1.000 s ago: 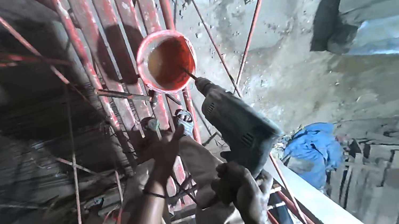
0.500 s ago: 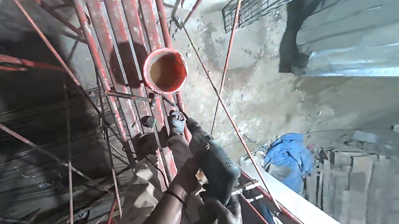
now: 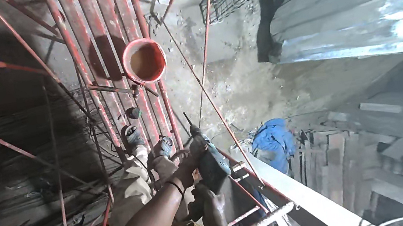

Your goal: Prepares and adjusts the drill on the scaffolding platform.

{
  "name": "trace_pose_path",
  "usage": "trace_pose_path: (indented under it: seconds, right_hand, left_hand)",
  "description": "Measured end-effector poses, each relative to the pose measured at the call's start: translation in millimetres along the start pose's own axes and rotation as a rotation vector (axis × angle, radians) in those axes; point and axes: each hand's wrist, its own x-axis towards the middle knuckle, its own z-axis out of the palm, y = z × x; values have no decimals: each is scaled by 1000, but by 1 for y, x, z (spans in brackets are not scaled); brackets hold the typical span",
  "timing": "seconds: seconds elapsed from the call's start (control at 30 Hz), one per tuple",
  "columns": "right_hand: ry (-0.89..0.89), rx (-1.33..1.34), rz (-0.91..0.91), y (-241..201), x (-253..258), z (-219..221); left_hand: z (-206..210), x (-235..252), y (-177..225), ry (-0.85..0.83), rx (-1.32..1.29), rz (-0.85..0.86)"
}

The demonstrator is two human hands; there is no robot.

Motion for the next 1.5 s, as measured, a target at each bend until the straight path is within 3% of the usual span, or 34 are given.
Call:
trace_pose_path:
  seconds: [0.13, 0.5, 0.7, 1.33, 1.5]
  right_hand:
    - [21, -104, -9, 5, 9, -21]
    - [-17, -75, 19, 20, 19, -73]
    - [-33, -75, -36, 25, 19, -84]
    - [-109, -43, 38, 26, 13, -104]
    - [-123, -95, -48, 34, 12, -111]
  left_hand:
    - [13, 7, -20, -24, -121, -9]
    - [49, 17, -57, -7, -66, -48]
    - [57, 14, -64, -15, -40, -32]
    - [60, 20, -86, 46, -50, 30]
    - [66, 12, -92, 69, -56, 58]
